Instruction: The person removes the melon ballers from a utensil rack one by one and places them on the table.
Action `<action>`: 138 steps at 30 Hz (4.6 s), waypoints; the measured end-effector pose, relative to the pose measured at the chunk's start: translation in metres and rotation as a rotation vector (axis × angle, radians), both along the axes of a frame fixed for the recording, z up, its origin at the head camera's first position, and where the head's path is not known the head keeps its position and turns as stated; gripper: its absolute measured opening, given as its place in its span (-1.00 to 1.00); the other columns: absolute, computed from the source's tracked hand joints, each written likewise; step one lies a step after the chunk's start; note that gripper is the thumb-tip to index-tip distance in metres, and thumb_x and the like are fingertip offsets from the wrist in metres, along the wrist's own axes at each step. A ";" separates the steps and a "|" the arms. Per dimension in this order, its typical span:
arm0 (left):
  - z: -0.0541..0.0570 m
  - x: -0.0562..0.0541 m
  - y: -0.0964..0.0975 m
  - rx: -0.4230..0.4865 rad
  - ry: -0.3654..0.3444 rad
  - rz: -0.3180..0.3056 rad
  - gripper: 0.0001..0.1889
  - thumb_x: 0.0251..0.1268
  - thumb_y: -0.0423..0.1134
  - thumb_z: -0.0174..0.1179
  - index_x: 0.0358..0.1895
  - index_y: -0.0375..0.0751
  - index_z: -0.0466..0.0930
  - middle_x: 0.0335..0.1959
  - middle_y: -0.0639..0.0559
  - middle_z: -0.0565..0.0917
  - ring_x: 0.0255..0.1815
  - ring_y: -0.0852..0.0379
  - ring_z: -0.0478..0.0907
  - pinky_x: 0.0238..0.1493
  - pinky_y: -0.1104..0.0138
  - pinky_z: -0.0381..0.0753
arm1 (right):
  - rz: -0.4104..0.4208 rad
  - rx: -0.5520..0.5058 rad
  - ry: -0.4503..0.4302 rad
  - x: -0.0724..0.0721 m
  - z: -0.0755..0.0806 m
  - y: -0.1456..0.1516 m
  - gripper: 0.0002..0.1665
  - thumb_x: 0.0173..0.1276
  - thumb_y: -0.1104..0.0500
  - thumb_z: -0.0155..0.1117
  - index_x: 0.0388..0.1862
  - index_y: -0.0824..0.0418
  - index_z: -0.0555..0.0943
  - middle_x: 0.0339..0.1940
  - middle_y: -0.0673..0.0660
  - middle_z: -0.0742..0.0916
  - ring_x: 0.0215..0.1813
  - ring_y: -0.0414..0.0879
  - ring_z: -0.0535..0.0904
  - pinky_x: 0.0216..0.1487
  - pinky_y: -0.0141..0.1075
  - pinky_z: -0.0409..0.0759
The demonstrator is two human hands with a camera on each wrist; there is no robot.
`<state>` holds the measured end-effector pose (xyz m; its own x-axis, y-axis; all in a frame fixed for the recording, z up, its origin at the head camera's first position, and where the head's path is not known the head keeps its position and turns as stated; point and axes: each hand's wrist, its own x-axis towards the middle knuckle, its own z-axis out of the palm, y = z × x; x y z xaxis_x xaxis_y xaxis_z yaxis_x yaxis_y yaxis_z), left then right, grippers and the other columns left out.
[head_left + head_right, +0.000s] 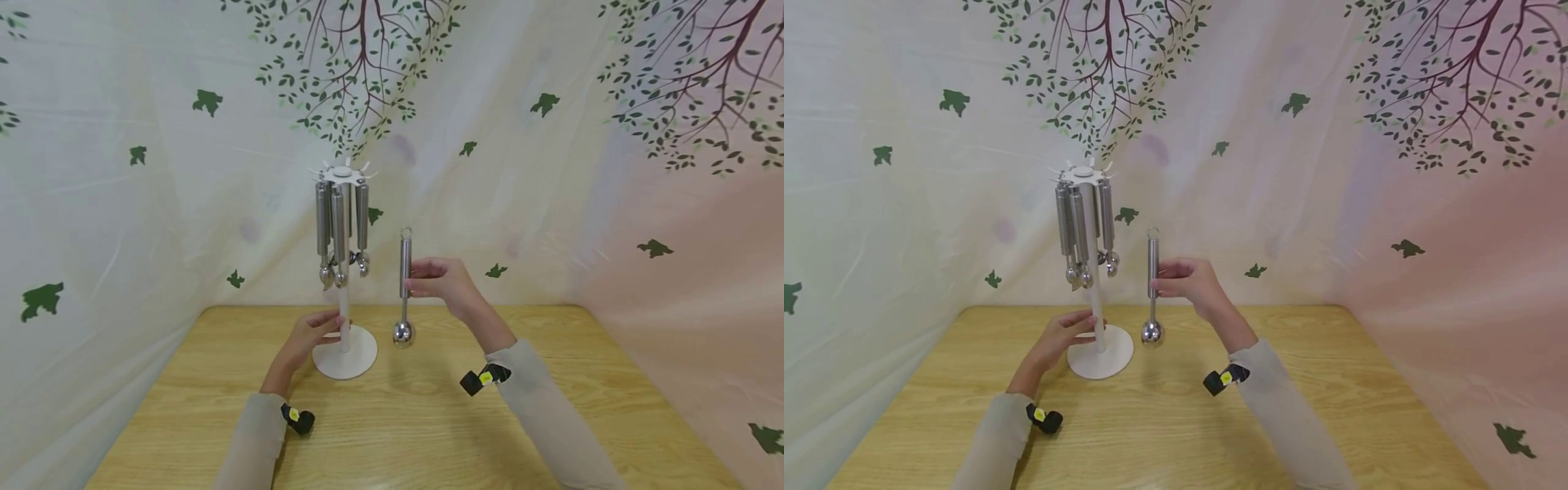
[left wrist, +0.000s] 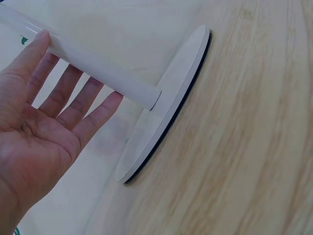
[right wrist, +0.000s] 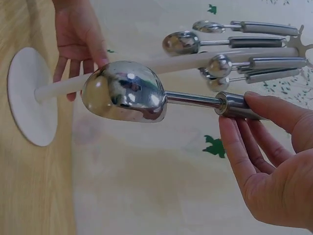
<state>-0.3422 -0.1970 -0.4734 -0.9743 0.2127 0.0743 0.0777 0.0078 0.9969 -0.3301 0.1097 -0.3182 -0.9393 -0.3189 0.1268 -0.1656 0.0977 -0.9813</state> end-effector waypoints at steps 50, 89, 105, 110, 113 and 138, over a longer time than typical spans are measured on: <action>-0.002 -0.002 -0.002 -0.006 0.006 -0.011 -0.49 0.51 -0.14 0.22 0.34 -0.43 0.50 0.16 -0.26 0.72 0.10 0.09 0.71 0.22 -0.03 0.70 | -0.131 -0.081 -0.255 -0.035 -0.153 -0.008 -0.62 0.31 0.47 0.36 0.06 0.66 0.57 -0.32 0.18 0.81 -0.34 -0.10 0.76 -0.09 -0.15 0.83; -0.003 0.000 -0.002 -0.002 0.024 -0.016 -0.50 0.51 -0.13 0.21 0.33 -0.44 0.51 0.15 -0.25 0.72 0.09 0.08 0.71 0.18 0.03 0.73 | -0.267 0.029 -0.224 -0.034 -0.166 -0.030 -0.70 0.21 0.50 0.41 -0.08 0.65 0.63 -0.32 0.43 0.79 -0.45 -0.07 0.73 -0.32 -0.18 0.83; -0.002 -0.001 -0.002 -0.033 0.007 -0.009 -0.49 0.52 -0.10 0.20 0.34 -0.38 0.52 0.19 -0.26 0.70 0.18 -0.02 0.68 0.20 0.03 0.72 | -0.304 0.126 -0.200 -0.031 -0.162 -0.035 -0.69 0.18 0.48 0.43 -0.08 0.58 0.65 -0.38 0.27 0.79 -0.50 -0.17 0.67 -0.44 -0.30 0.79; -0.001 0.001 -0.001 -0.027 0.009 -0.009 -0.49 0.51 -0.11 0.21 0.34 -0.39 0.52 0.19 -0.27 0.69 0.17 -0.01 0.69 0.20 0.03 0.72 | -0.310 0.123 -0.196 -0.030 -0.162 -0.036 -0.69 0.18 0.49 0.43 -0.09 0.59 0.65 -0.43 0.21 0.76 -0.52 -0.17 0.66 -0.44 -0.28 0.79; 0.000 0.002 -0.001 -0.021 0.011 -0.008 -0.50 0.51 -0.12 0.21 0.34 -0.40 0.52 0.18 -0.27 0.70 0.15 0.01 0.70 0.19 0.04 0.72 | -0.316 0.123 -0.186 -0.029 -0.162 -0.037 -0.69 0.17 0.50 0.43 -0.09 0.60 0.64 -0.45 0.21 0.75 -0.52 -0.17 0.66 -0.45 -0.29 0.79; 0.002 0.002 -0.001 -0.047 0.027 -0.061 -0.50 0.57 -0.13 0.13 0.36 -0.43 0.45 0.31 -0.47 0.54 0.19 0.01 0.65 0.27 0.01 0.67 | -0.292 0.156 -0.232 -0.031 -0.160 -0.034 -0.65 0.24 0.45 0.42 0.00 0.53 0.63 -0.30 0.32 0.80 -0.37 -0.09 0.74 -0.31 -0.24 0.82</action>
